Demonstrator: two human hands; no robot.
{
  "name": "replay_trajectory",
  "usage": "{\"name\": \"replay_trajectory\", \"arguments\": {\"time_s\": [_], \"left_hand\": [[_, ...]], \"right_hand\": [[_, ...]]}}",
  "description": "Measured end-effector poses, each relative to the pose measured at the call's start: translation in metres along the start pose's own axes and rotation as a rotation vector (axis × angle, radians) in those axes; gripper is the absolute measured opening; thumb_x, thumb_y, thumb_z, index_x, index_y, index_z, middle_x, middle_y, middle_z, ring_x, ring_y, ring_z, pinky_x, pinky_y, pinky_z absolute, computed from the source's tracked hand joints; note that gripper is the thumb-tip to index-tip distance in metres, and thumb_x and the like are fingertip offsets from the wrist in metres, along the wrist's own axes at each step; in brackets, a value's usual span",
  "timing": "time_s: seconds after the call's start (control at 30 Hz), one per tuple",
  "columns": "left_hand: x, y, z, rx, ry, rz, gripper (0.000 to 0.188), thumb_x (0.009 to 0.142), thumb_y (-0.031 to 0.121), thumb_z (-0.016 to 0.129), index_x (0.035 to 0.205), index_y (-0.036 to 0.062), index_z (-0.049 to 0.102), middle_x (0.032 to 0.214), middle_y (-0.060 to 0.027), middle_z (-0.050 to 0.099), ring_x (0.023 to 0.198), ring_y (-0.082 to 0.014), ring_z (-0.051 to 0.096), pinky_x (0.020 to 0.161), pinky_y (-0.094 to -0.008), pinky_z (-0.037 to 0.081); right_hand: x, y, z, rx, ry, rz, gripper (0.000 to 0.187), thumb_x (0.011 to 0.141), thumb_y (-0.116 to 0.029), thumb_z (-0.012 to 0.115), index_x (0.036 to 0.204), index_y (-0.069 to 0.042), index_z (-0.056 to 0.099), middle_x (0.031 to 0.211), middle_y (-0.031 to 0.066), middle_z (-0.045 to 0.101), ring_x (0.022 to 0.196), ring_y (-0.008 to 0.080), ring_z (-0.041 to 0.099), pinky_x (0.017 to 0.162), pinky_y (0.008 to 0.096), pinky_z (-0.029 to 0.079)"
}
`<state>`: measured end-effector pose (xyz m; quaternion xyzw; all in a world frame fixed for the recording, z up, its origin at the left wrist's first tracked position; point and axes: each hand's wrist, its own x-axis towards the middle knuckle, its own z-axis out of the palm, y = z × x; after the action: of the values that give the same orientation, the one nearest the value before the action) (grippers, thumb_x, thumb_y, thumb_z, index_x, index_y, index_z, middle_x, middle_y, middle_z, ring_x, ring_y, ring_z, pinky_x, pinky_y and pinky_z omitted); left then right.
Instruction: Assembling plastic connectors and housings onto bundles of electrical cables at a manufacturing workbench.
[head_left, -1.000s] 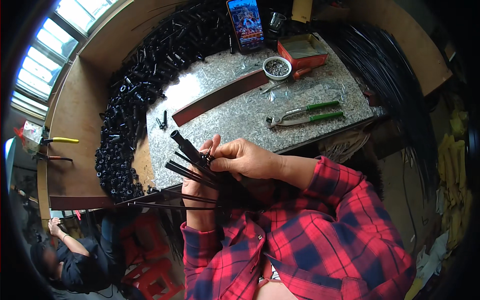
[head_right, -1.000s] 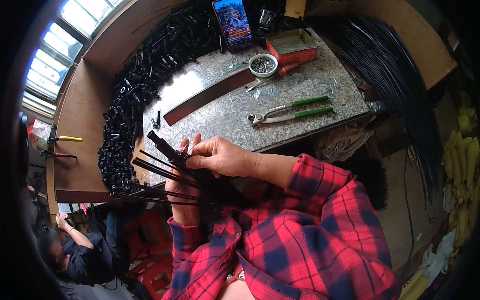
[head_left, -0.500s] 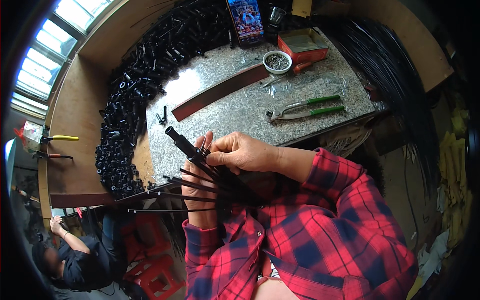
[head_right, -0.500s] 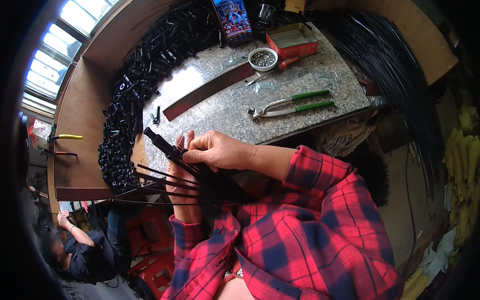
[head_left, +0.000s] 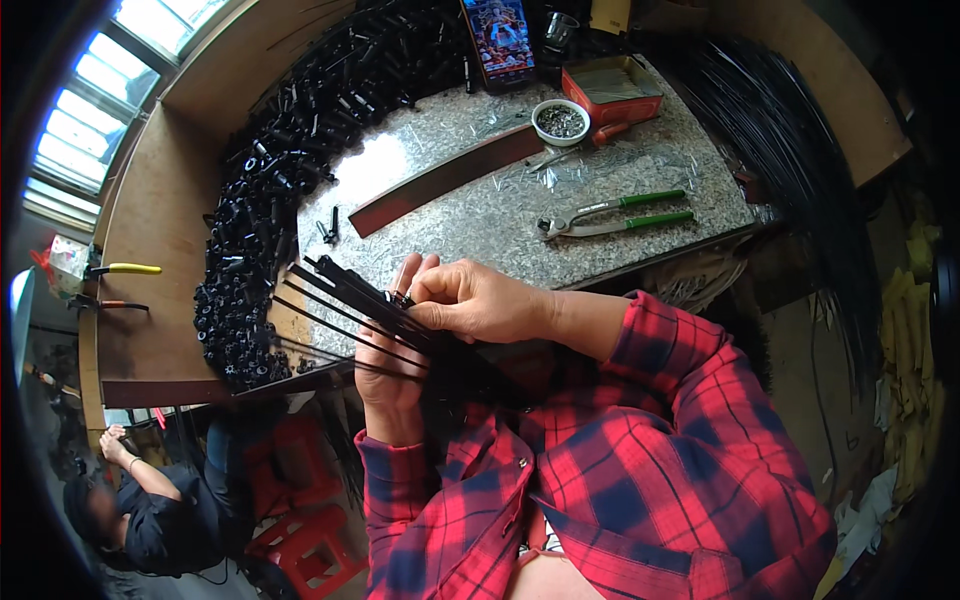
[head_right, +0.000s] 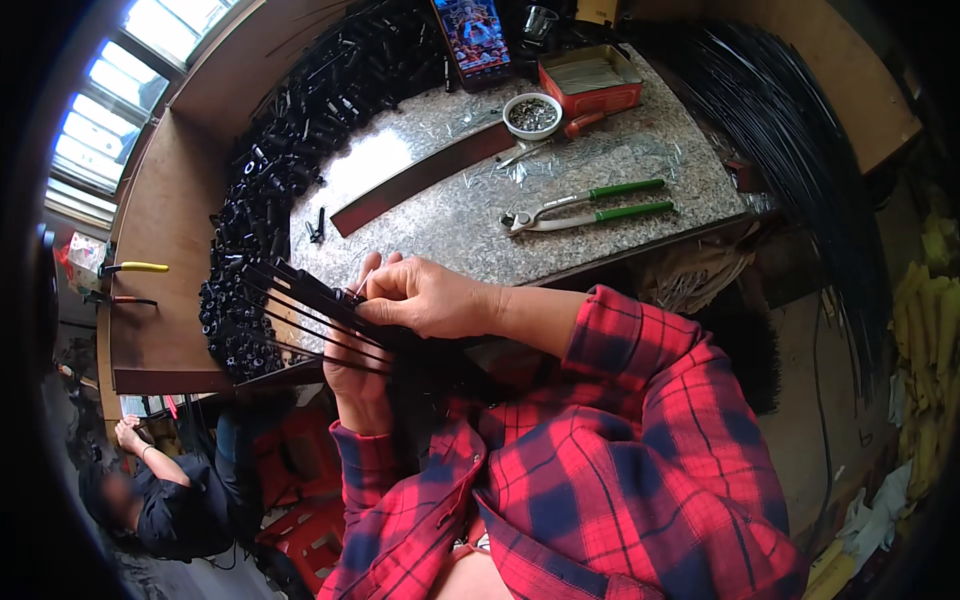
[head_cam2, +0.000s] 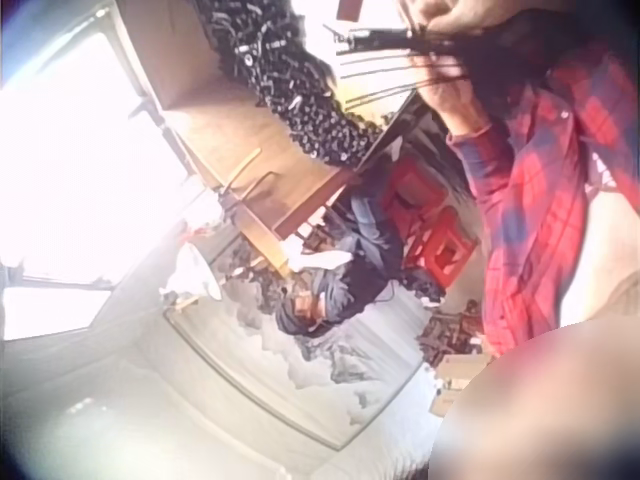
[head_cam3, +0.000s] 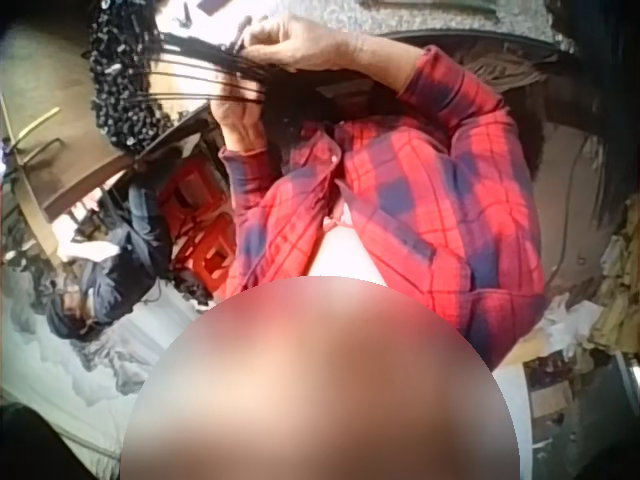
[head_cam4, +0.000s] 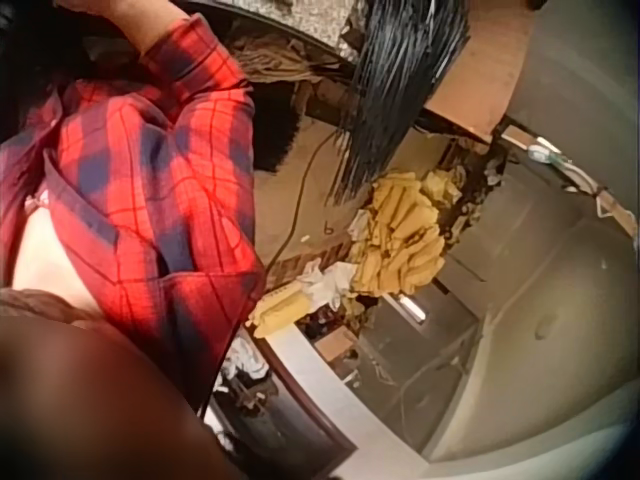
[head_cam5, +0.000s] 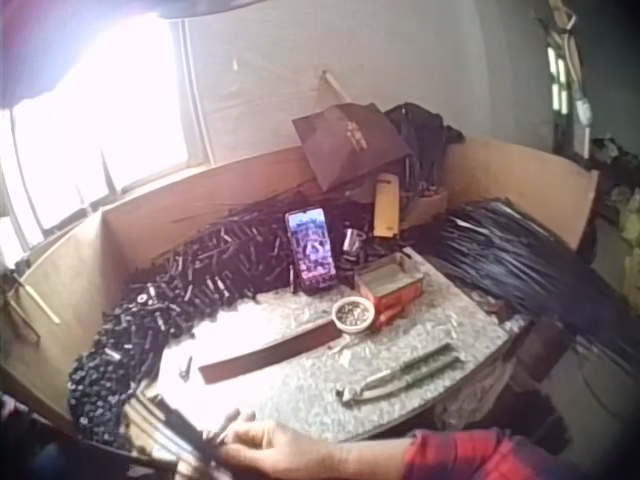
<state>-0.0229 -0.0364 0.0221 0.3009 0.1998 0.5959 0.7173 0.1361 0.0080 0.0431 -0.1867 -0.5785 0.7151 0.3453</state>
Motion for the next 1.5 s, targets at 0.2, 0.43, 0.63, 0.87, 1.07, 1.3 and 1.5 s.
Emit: {"name": "replay_trajectory", "arguments": {"time_s": [0.2,0.43,0.63,0.87,1.07,1.3,1.5], "left_hand": [[-0.009,0.009,0.005,0.158,0.26,0.435,0.031,0.096,0.018,0.049,0.12,-0.0023,0.049,0.124,-0.0194,0.052,0.12,-0.0289,0.047,0.102,-0.0436,0.038],[-0.029,0.026,0.016,0.569,0.328,0.74,0.031,0.096,0.022,0.053,0.108,-0.0062,0.058,0.105,-0.0098,0.06,0.092,-0.0129,0.056,0.084,-0.0249,0.043],[-0.032,0.045,0.026,0.696,0.471,0.514,0.018,0.085,0.0,0.063,0.103,-0.004,0.061,0.093,-0.0029,0.063,0.082,-0.0081,0.056,0.075,-0.0211,0.044],[-0.033,0.054,0.017,0.682,0.471,0.517,0.018,0.077,-0.005,0.069,0.093,-0.0003,0.063,0.086,-0.0027,0.064,0.076,-0.0084,0.058,0.073,-0.0213,0.046],[-0.036,0.052,0.011,0.72,0.464,0.55,0.017,0.078,-0.004,0.069,0.094,-0.0009,0.063,0.088,-0.0039,0.065,0.075,-0.0092,0.059,0.072,-0.0212,0.047],[-0.041,0.054,0.006,0.728,0.426,0.509,0.023,0.08,0.0,0.069,0.102,-0.0042,0.062,0.093,-0.0074,0.066,0.08,-0.0108,0.06,0.078,-0.0237,0.047],[-0.044,0.068,-0.002,0.699,0.241,0.402,0.032,0.078,0.007,0.072,0.106,-0.0055,0.06,0.099,-0.0121,0.065,0.085,-0.0154,0.062,0.081,-0.0275,0.048]], "right_hand": [[0.017,0.001,0.028,-0.305,0.16,-0.277,0.014,0.089,-0.014,0.062,0.083,-0.001,0.059,0.069,0.0018,0.048,0.066,0.0109,0.045,0.059,0.0264,0.037],[0.037,0.01,0.044,-0.45,0.185,-0.4,0.027,0.086,-0.014,0.063,0.07,0.0,0.046,0.065,0.0077,0.039,0.061,0.017,0.039,0.056,0.0326,0.034],[0.039,0.016,0.045,-0.504,0.167,-0.467,0.024,0.085,-0.012,0.064,0.071,0.0,0.048,0.065,0.0088,0.042,0.059,0.0197,0.042,0.054,0.0324,0.036],[0.038,0.018,0.045,-0.513,0.053,-0.396,0.022,0.083,-0.015,0.067,0.076,0.001,0.054,0.07,0.0123,0.052,0.063,0.0239,0.052,0.057,0.0338,0.041],[0.03,-0.002,0.044,-0.331,0.015,-0.111,0.025,0.081,-0.019,0.069,0.076,0.0,0.053,0.066,0.0117,0.058,0.059,0.0202,0.059,0.053,0.0329,0.044],[0.038,0.001,0.034,-0.149,-0.134,0.109,0.021,0.086,-0.019,0.067,0.082,-0.002,0.055,0.065,0.0015,0.055,0.049,0.0086,0.054,0.044,0.0229,0.042],[0.031,-0.001,0.031,0.006,-0.162,0.14,0.021,0.084,-0.018,0.068,0.078,-0.002,0.057,0.07,0.0029,0.059,0.052,0.0103,0.059,0.046,0.0219,0.045]]}}
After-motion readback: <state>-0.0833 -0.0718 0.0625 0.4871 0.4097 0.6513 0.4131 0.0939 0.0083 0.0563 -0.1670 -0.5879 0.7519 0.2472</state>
